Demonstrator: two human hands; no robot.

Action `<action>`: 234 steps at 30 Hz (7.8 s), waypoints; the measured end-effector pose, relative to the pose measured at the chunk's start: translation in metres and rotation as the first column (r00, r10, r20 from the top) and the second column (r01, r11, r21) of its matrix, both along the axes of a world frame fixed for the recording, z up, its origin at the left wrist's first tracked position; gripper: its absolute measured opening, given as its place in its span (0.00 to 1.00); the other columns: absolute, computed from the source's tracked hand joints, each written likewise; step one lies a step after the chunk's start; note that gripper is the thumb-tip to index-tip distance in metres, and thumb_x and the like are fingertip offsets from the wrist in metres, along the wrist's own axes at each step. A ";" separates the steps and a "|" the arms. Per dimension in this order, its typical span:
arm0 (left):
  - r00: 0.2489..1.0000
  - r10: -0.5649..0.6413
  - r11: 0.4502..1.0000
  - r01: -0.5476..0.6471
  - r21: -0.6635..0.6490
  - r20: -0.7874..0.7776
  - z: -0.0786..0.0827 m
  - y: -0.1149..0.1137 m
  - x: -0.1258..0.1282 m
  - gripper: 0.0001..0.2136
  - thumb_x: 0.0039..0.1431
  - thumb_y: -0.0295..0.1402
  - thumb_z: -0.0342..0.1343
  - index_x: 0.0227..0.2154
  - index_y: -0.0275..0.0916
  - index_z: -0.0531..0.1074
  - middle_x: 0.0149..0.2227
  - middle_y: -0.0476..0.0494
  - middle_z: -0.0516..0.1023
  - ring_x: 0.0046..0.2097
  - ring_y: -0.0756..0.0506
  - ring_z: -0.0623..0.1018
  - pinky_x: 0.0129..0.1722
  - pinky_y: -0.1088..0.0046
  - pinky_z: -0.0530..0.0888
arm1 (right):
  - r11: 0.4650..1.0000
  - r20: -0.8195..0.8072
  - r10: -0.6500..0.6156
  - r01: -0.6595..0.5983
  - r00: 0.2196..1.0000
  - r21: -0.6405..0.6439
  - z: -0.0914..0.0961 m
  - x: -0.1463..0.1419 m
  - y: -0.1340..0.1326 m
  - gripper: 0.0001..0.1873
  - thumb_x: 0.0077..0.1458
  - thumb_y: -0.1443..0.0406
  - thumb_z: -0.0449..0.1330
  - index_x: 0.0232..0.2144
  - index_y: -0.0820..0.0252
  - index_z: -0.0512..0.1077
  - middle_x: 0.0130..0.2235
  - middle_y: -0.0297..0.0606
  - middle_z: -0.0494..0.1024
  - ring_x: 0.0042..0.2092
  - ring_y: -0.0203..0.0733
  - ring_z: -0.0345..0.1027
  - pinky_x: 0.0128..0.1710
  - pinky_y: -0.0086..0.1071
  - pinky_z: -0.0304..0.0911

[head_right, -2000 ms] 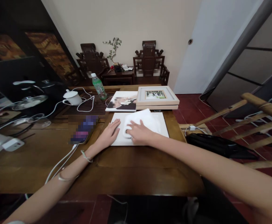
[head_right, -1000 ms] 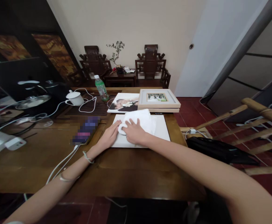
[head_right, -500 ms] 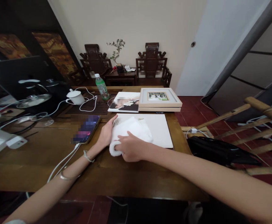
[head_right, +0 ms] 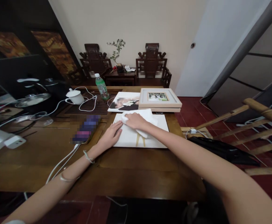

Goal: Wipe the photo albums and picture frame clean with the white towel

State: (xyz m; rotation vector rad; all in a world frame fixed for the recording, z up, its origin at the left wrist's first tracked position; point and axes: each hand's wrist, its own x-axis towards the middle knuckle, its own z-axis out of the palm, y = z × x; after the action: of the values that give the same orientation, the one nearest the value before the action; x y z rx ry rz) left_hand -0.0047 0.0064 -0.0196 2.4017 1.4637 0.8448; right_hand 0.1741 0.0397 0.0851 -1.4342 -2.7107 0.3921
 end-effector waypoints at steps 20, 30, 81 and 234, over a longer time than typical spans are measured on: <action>0.999 -0.019 1.000 0.019 0.002 -0.028 0.003 -0.003 -0.002 0.19 0.64 0.31 0.43 0.55 0.32 0.66 0.60 0.31 0.66 0.62 0.37 0.64 0.61 0.48 0.59 | 0.955 -0.207 -0.259 0.219 0.943 -0.199 0.006 0.066 0.036 0.09 0.44 0.68 0.48 0.31 0.61 0.64 0.37 0.42 0.74 0.37 0.46 0.66 0.32 0.34 0.61; 0.998 -0.017 1.000 0.018 0.001 -0.057 0.002 -0.002 -0.002 0.19 0.64 0.31 0.43 0.55 0.30 0.66 0.60 0.30 0.65 0.63 0.37 0.63 0.62 0.50 0.59 | 0.982 -0.192 -0.178 0.160 0.965 -0.103 -0.013 0.127 -0.045 0.04 0.44 0.70 0.47 0.23 0.56 0.57 0.28 0.38 0.68 0.35 0.47 0.64 0.36 0.37 0.56; 0.998 -0.014 1.000 0.016 0.020 -0.069 0.001 -0.001 -0.003 0.18 0.64 0.31 0.43 0.55 0.34 0.66 0.60 0.31 0.66 0.63 0.37 0.63 0.61 0.48 0.60 | 0.998 -0.109 0.024 -0.030 0.994 -0.052 -0.014 0.132 -0.034 0.05 0.48 0.68 0.49 0.28 0.57 0.64 0.31 0.40 0.72 0.36 0.48 0.65 0.38 0.38 0.58; 0.997 0.002 0.999 -0.006 -0.053 -0.076 -0.002 -0.001 -0.003 0.22 0.66 0.34 0.39 0.60 0.32 0.60 0.64 0.32 0.59 0.66 0.39 0.56 0.63 0.51 0.56 | 0.975 0.124 0.172 -0.186 0.977 0.118 -0.034 0.015 -0.054 0.24 0.49 0.75 0.49 0.49 0.67 0.69 0.64 0.56 0.56 0.66 0.62 0.40 0.56 0.68 0.40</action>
State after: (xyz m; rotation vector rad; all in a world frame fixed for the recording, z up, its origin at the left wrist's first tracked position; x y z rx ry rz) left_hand -0.0079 0.0056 -0.0216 2.4176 1.4984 0.7135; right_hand 0.1895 -0.0140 0.0511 -1.2198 -2.9055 0.1424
